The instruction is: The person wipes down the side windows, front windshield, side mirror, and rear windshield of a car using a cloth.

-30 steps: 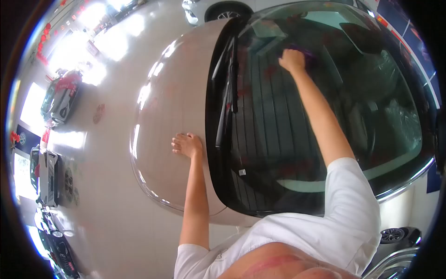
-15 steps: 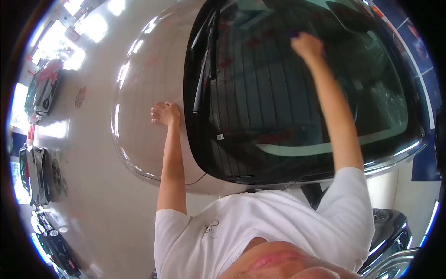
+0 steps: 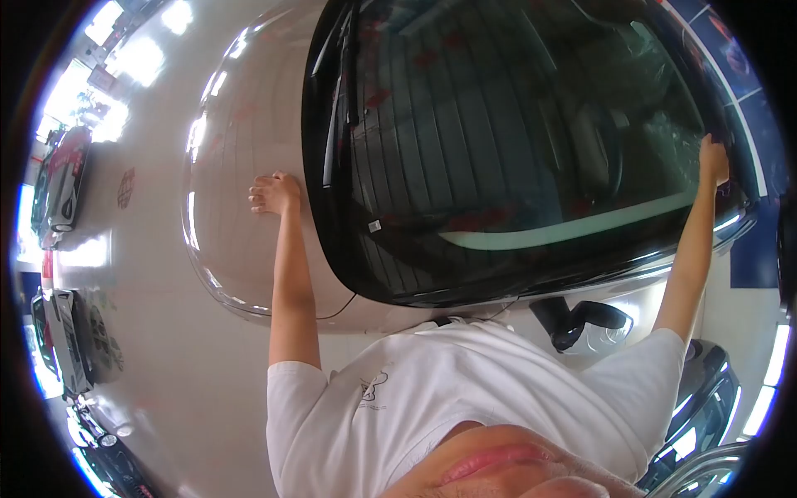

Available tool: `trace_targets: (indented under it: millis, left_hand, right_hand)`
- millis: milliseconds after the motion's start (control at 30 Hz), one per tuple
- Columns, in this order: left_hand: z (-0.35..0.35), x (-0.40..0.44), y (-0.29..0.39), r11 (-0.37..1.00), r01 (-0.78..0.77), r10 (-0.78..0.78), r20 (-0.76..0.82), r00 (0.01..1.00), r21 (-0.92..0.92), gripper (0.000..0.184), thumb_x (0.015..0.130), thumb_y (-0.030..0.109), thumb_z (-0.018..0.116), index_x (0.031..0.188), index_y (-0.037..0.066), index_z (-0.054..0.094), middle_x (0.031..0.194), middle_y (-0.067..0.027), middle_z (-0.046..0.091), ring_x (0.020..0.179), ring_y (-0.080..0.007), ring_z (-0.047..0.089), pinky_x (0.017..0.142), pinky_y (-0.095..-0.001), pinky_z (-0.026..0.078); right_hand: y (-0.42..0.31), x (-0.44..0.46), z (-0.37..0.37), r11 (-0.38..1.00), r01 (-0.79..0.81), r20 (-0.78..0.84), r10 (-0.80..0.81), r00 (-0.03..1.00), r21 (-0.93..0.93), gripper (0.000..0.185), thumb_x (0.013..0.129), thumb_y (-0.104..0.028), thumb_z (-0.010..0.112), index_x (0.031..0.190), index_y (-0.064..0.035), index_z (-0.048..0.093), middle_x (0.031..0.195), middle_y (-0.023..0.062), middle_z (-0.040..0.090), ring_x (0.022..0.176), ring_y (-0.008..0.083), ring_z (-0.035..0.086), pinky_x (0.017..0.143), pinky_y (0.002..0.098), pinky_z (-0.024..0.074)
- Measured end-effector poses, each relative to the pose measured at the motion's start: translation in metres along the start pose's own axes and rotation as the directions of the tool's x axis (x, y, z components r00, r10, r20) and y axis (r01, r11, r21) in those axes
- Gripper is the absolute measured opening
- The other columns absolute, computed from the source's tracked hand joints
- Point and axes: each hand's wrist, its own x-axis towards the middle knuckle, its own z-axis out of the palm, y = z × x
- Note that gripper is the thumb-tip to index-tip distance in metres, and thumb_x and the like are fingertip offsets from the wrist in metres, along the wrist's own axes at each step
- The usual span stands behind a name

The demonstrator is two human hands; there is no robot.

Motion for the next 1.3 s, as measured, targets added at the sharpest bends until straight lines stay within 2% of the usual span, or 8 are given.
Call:
trace_targets:
  millis: [333,567,833,933,1033,1100,1200,1300]
  left_hand:
    - [-0.008,-0.003,0.005,0.999,0.015,-0.016,-0.028,0.999,-0.029,0.057,0.093,0.037,0.045,0.136,0.000,0.041,0.145,-0.0313,0.036,0.139,-0.0487,0.029,0.113,-0.0637,0.018]
    - [0.002,0.001,0.002,0.999,0.010,-0.012,-0.067,0.998,-0.031,0.056,0.093,0.036,0.045,0.136,0.000,0.042,0.147,-0.0314,0.036,0.140,-0.0481,0.028,0.113,-0.0639,0.017]
    - [-0.007,-0.001,0.002,0.998,0.026,-0.028,-0.032,0.999,-0.053,0.057,0.092,0.038,0.046,0.134,0.000,0.045,0.145,-0.0311,0.038,0.140,-0.0477,0.029,0.113,-0.0639,0.017]
    - [0.000,0.003,0.002,0.999,0.011,-0.014,-0.077,0.997,-0.040,0.057,0.092,0.039,0.046,0.135,0.001,0.046,0.146,-0.0302,0.038,0.140,-0.0473,0.029,0.113,-0.0633,0.017]
    - [-0.001,0.001,0.004,1.000,-0.001,-0.002,-0.126,0.992,-0.022,0.057,0.092,0.040,0.047,0.136,0.003,0.046,0.145,-0.0277,0.040,0.140,-0.0457,0.031,0.114,-0.0626,0.017]
    - [-0.012,-0.004,0.001,0.999,0.017,-0.020,-0.069,0.997,-0.043,0.057,0.093,0.041,0.047,0.137,0.005,0.047,0.144,-0.0250,0.043,0.139,-0.0431,0.033,0.114,-0.0615,0.019]
    - [-0.014,-0.003,0.002,0.999,0.030,-0.031,-0.065,0.997,-0.011,0.057,0.093,0.042,0.047,0.137,0.006,0.048,0.143,-0.0237,0.045,0.139,-0.0410,0.034,0.114,-0.0603,0.020]
    - [-0.007,0.003,0.002,0.998,0.054,-0.053,-0.027,0.998,0.025,0.057,0.093,0.042,0.047,0.137,0.006,0.048,0.145,-0.0238,0.043,0.140,-0.0414,0.034,0.114,-0.0594,0.020]
  right_hand:
    - [-0.039,-0.026,-0.014,0.998,-0.033,0.006,0.034,0.999,-0.045,0.063,0.090,-0.061,0.044,0.117,-0.0102,0.070,0.122,0.0175,0.068,0.115,0.0370,0.064,0.094,0.0486,0.0503]
    - [-0.179,-0.136,-0.041,0.957,0.285,0.042,-0.287,0.957,0.050,0.054,0.089,-0.050,0.047,0.110,-0.0067,0.072,0.115,0.0202,0.070,0.109,0.0384,0.067,0.091,0.0493,0.0519]
    - [-0.309,-0.370,-0.053,0.561,0.762,0.066,-0.817,0.573,0.322,0.037,0.083,-0.031,0.056,0.103,-0.0030,0.068,0.097,0.0181,0.073,0.090,0.0344,0.072,0.075,0.0472,0.0562]
    - [-0.312,-0.460,-0.063,0.308,0.848,0.034,-0.945,0.326,0.431,0.036,0.079,-0.031,0.064,0.101,-0.0027,0.066,0.094,0.0171,0.072,0.086,0.0312,0.072,0.072,0.0436,0.0570]
    - [-0.296,-0.509,-0.053,-0.094,0.911,-0.181,-0.983,-0.022,0.400,0.039,0.077,-0.040,0.073,0.090,-0.0047,0.063,0.082,0.0137,0.070,0.077,0.0298,0.072,0.067,0.0428,0.0562]
    - [-0.283,-0.504,-0.056,-0.202,0.877,-0.197,-0.972,-0.126,0.437,0.040,0.077,-0.041,0.075,0.089,-0.0053,0.064,0.080,0.0140,0.070,0.075,0.0300,0.071,0.066,0.0424,0.0561]
    - [-0.250,-0.461,-0.059,-0.226,0.869,-0.216,-0.966,-0.142,0.440,0.039,0.076,-0.041,0.077,0.088,-0.0064,0.065,0.079,0.0132,0.071,0.075,0.0300,0.071,0.065,0.0430,0.0562]
    - [-0.203,-0.374,-0.068,-0.074,0.904,-0.168,-0.986,-0.002,0.420,0.034,0.077,-0.039,0.075,0.089,-0.0091,0.066,0.087,0.0120,0.071,0.083,0.0321,0.070,0.067,0.0453,0.0557]
